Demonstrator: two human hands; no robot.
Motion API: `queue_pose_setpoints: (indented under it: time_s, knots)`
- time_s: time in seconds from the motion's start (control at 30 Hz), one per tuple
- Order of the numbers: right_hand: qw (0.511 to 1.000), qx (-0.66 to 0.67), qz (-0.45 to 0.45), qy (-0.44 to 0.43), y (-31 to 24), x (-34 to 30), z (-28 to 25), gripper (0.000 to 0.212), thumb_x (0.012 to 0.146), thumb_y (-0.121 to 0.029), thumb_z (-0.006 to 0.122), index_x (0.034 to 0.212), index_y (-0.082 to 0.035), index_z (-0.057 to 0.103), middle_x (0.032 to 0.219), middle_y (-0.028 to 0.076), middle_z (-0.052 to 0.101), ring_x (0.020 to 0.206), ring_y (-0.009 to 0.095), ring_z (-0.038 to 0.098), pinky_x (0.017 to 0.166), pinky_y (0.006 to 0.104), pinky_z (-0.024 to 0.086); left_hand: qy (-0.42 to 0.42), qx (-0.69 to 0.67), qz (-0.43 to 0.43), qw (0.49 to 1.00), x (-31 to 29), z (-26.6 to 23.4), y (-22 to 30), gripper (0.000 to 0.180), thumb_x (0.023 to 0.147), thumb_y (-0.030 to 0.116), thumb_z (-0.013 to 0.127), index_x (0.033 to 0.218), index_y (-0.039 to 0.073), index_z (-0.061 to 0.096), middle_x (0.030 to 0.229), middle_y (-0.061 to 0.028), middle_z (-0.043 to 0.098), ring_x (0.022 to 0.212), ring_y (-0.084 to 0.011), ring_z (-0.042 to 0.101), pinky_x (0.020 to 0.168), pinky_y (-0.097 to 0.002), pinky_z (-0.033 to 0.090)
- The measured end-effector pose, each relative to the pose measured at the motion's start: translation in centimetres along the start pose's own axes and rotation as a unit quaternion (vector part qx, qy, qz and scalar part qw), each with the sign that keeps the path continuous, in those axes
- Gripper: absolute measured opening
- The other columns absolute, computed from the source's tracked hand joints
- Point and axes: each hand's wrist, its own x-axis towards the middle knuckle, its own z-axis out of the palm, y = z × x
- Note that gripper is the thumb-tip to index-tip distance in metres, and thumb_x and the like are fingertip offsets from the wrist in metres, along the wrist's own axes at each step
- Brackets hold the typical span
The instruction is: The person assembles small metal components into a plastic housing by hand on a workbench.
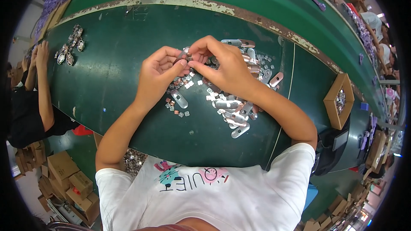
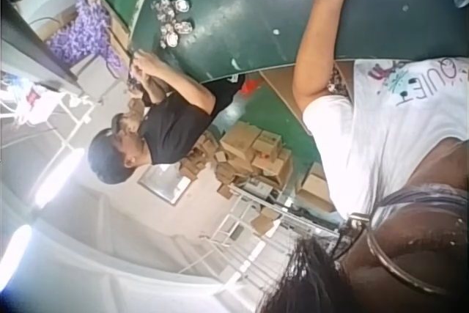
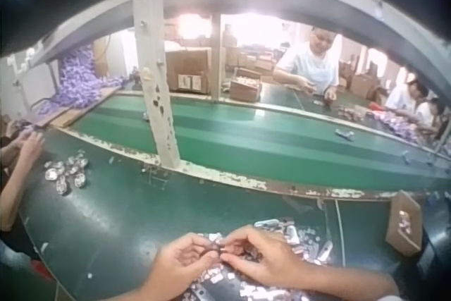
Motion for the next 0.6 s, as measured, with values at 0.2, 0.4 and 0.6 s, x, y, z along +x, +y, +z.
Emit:
queue_pose_setpoints:
  time_s: [0.2,0.4,0.6]
  knots:
    - [0.995,-0.072,-0.064,-0.006,0.48,-0.07,-0.24,0.017,0.078,0.000,0.071,0.094,0.001,0.065,0.086,0.009,0.066,0.074,0.017,0.064,0.066,0.0266,0.051,-0.014,0.000,0.008,1.000,0.04,0.05,-0.17,0.015,0.088,0.003,0.063,0.100,-0.005,0.060,0.089,-0.0082,0.066,0.081,-0.0095,0.064,0.073,-0.0211,0.052]
    - [0.997,-0.063,-0.044,0.008,0.17,-0.23,-0.12,0.017,0.078,0.001,0.070,0.094,0.002,0.065,0.087,0.009,0.065,0.071,0.018,0.064,0.062,0.0267,0.051,-0.026,-0.016,-0.007,1.000,0.00,-0.10,-0.17,0.017,0.088,0.005,0.064,0.101,-0.006,0.061,0.091,-0.0077,0.065,0.083,-0.0098,0.063,0.074,-0.0219,0.052]
    - [0.995,-0.071,-0.066,0.009,0.89,-0.44,-0.01,0.015,0.078,0.000,0.070,0.092,0.001,0.066,0.084,0.008,0.063,0.066,0.015,0.059,0.058,0.0265,0.048,-0.043,-0.023,-0.027,0.998,-0.26,-0.04,-0.13,0.017,0.089,0.005,0.063,0.102,-0.006,0.060,0.092,-0.0084,0.065,0.082,-0.0103,0.063,0.074,-0.0222,0.052]
